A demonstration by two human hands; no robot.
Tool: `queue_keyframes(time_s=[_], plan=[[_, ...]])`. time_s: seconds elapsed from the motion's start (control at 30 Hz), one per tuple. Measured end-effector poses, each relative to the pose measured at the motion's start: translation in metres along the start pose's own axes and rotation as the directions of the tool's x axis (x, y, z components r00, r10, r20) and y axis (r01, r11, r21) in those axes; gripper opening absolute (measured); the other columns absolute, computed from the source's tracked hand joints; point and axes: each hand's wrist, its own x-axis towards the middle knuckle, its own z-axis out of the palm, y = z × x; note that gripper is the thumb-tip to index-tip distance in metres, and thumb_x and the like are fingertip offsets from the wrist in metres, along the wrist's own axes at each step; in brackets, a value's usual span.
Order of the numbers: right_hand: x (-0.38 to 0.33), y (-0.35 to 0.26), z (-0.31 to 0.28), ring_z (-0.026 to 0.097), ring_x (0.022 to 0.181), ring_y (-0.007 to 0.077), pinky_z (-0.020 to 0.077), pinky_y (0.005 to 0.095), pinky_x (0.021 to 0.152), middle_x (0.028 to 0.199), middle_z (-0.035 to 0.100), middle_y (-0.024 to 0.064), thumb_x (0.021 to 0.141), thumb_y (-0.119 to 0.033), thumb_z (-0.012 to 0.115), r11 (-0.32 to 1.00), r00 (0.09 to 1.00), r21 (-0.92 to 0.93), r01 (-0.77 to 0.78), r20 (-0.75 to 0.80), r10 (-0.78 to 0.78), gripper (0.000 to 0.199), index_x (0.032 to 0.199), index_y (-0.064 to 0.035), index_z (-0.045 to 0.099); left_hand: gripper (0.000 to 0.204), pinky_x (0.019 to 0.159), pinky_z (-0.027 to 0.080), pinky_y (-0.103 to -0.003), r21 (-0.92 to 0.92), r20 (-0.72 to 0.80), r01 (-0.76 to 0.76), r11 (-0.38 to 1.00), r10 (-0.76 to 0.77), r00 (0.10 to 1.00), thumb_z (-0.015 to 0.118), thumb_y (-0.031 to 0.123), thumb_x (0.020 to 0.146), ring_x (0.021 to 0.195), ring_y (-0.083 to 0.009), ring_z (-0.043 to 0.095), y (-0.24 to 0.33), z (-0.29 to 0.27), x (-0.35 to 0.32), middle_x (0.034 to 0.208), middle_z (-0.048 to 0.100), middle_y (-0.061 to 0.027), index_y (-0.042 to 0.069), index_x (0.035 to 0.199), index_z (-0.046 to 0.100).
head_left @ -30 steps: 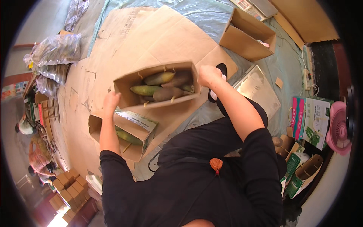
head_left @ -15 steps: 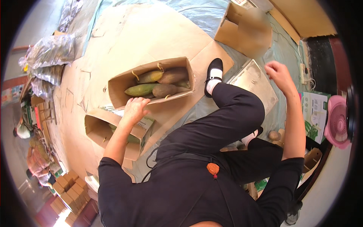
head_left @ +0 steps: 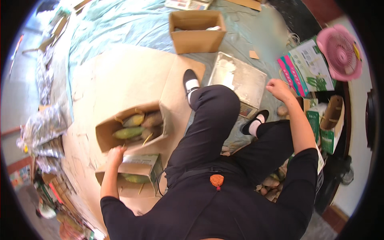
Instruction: Weighing produce on an electronic scale and placing it into paper bags and cardboard boxes for shipping.
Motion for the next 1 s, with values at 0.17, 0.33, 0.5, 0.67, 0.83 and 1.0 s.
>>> queue_keyframes(time_s=[0.17, 0.33, 0.5, 0.67, 0.83, 1.0], plan=[[-0.009, 0.011, 0.010, 0.064, 0.083, 0.0331, 0.0498, 0.0427, 0.074, 0.085, 0.067, 0.0154, 0.074, -0.026, 0.062, 0.997, 0.999, -0.073, -0.036, -0.014, 0.035, 0.021, 0.084, -0.0083, 0.069, 0.027, 0.073, 0.048, -0.044, 0.086, 0.099, 0.055, 0.995, -0.064, 0.993, 0.051, 0.006, 0.080, 0.085, -0.0321, 0.060, -0.041, 0.012, -0.050, 0.088, 0.061, -0.0120, 0.017, 0.099, 0.067], [0.000, 0.015, 0.027, 0.064, 0.088, 0.0343, 0.0501, 0.0458, 0.075, 0.094, 0.067, 0.0178, 0.076, -0.026, 0.063, 0.994, 0.996, -0.069, -0.084, 0.009, 0.084, 0.024, 0.087, -0.0063, 0.069, 0.020, 0.072, 0.050, -0.044, 0.220, 0.212, 0.197, 0.955, -0.244, 0.946, 0.050, 0.022, 0.089, 0.084, -0.0324, 0.062, -0.086, 0.044, -0.098, 0.091, 0.065, -0.0127, 0.018, 0.095, 0.069], [-0.011, 0.002, 0.031, 0.063, 0.098, 0.0332, 0.0503, 0.0432, 0.082, 0.104, 0.065, 0.0171, 0.079, -0.024, 0.063, 0.986, 0.985, 0.008, -0.166, 0.044, 0.165, 0.028, 0.098, -0.0049, 0.068, 0.019, 0.073, 0.050, -0.042, 0.125, 0.334, 0.169, 0.978, -0.202, 0.921, 0.056, 0.008, 0.079, 0.087, -0.0359, 0.062, -0.118, 0.035, -0.086, 0.090, 0.066, -0.0167, 0.010, 0.091, 0.071], [-0.023, 0.015, 0.030, 0.062, 0.102, 0.0313, 0.0498, 0.0424, 0.084, 0.109, 0.065, 0.0155, 0.079, -0.025, 0.064, 0.969, 0.966, 0.043, -0.242, 0.104, 0.236, 0.031, 0.101, -0.0041, 0.067, 0.018, 0.071, 0.051, -0.038, -0.076, 0.066, 0.244, 0.967, -0.239, 0.969, 0.056, 0.007, 0.080, 0.081, -0.0329, 0.064, -0.133, -0.016, -0.015, 0.087, 0.066, -0.0209, 0.004, 0.093, 0.070], [-0.018, 0.012, 0.035, 0.062, 0.096, 0.0283, 0.0487, 0.0416, 0.079, 0.098, 0.066, 0.0093, 0.078, -0.028, 0.066, 0.978, 0.982, 0.096, -0.185, -0.010, 0.187, 0.023, 0.095, -0.0134, 0.066, 0.024, 0.078, 0.051, -0.036, -0.276, -0.361, -0.010, 0.961, -0.094, 0.928, 0.053, 0.009, 0.089, 0.086, -0.0293, 0.065, -0.005, -0.121, 0.062, 0.095, 0.067, -0.0196, -0.001, 0.109, 0.062], [-0.033, 0.022, 0.022, 0.061, 0.096, 0.0274, 0.0484, 0.0410, 0.078, 0.097, 0.066, 0.0084, 0.078, -0.028, 0.066, 0.973, 0.981, 0.152, -0.174, -0.055, 0.184, 0.021, 0.094, -0.0134, 0.065, 0.027, 0.085, 0.047, -0.038, -0.267, -0.459, -0.295, 0.918, 0.148, 0.876, 0.052, 0.001, 0.085, 0.098, -0.0327, 0.061, 0.134, -0.216, 0.139, 0.105, 0.063, -0.0188, -0.002, 0.111, 0.061]])
